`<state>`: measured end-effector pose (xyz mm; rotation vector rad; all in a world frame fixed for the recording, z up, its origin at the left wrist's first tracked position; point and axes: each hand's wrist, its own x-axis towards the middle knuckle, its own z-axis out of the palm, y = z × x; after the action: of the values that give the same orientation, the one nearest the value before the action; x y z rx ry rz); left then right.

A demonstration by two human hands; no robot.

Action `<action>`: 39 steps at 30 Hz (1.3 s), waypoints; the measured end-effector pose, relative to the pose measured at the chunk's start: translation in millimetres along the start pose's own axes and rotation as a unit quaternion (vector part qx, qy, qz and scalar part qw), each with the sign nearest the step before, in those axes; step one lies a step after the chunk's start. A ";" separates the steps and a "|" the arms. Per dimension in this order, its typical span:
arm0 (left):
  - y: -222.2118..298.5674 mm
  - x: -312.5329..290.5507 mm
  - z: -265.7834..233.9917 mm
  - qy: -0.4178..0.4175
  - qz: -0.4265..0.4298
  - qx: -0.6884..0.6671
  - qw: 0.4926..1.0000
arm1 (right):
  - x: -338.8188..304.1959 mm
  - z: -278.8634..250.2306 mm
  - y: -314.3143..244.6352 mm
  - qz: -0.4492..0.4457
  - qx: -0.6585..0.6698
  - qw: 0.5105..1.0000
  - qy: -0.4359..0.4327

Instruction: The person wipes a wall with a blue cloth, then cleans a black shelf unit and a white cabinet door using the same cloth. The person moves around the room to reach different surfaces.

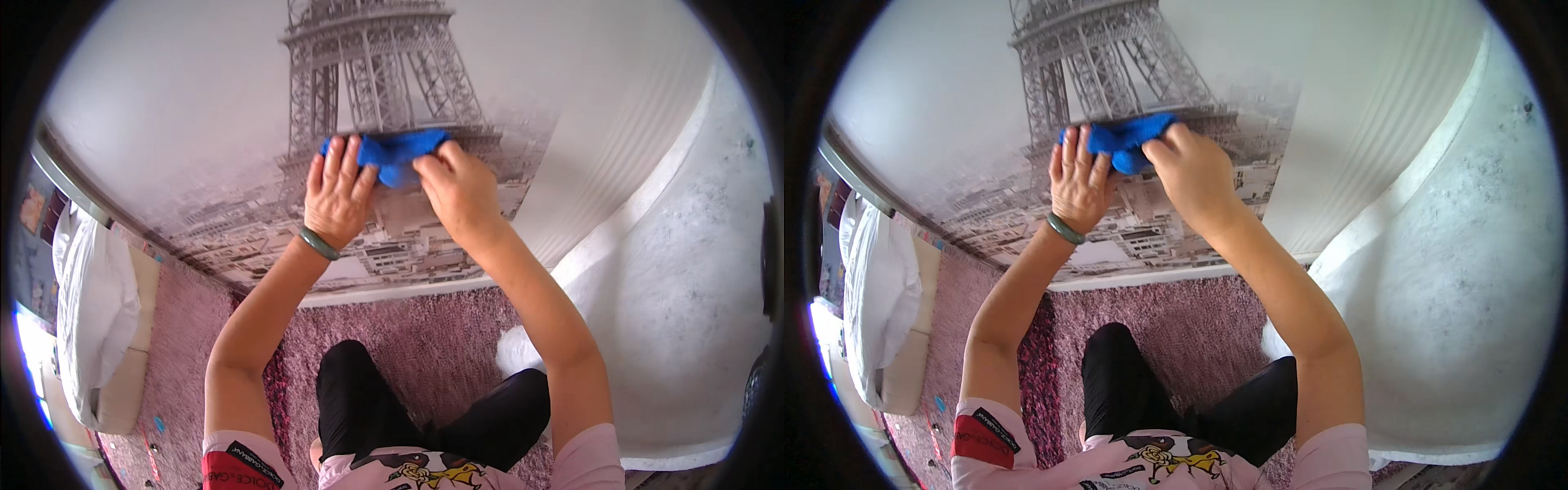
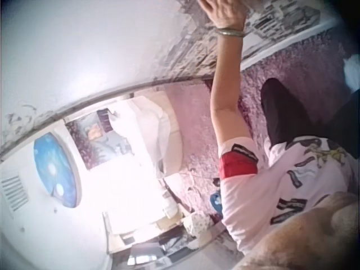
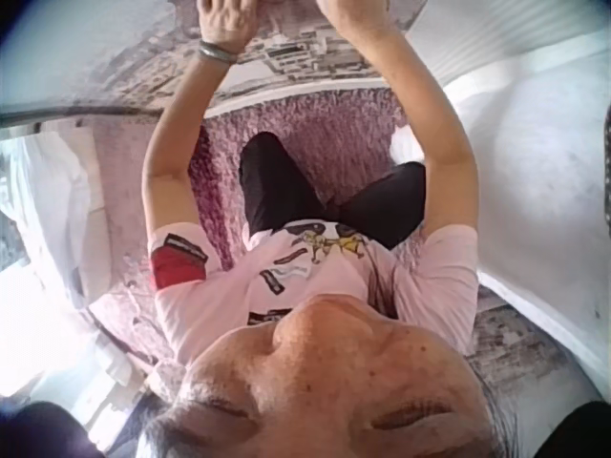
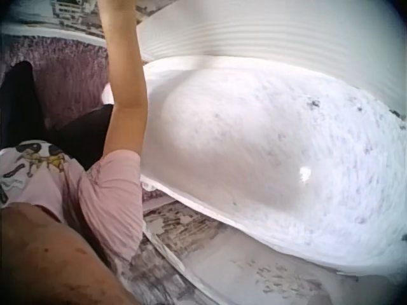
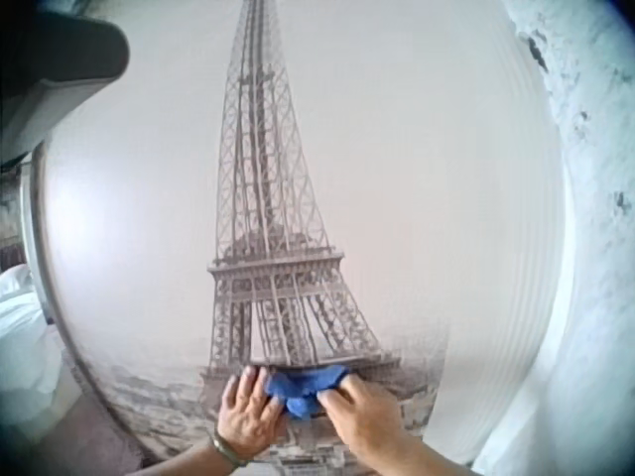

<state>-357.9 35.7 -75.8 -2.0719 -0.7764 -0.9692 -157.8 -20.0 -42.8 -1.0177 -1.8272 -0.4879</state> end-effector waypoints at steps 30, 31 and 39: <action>163.9 -306.6 123.5 -0.429 0.182 0.067 0.882 | -365.6 141.7 51.6 0.180 -0.111 0.936 -0.281; 171.6 -303.7 121.4 -0.446 0.155 0.048 0.880 | -369.9 136.6 55.4 0.207 -0.105 0.935 -0.267; 259.3 -295.1 132.3 -0.515 -0.097 -0.134 0.841 | -407.5 81.4 110.4 0.411 -0.149 0.888 -0.144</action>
<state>-271.3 -69.8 -467.2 -2.7828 -1.4542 0.0729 -31.7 -76.4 -449.9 -2.0272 -1.3866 -0.0839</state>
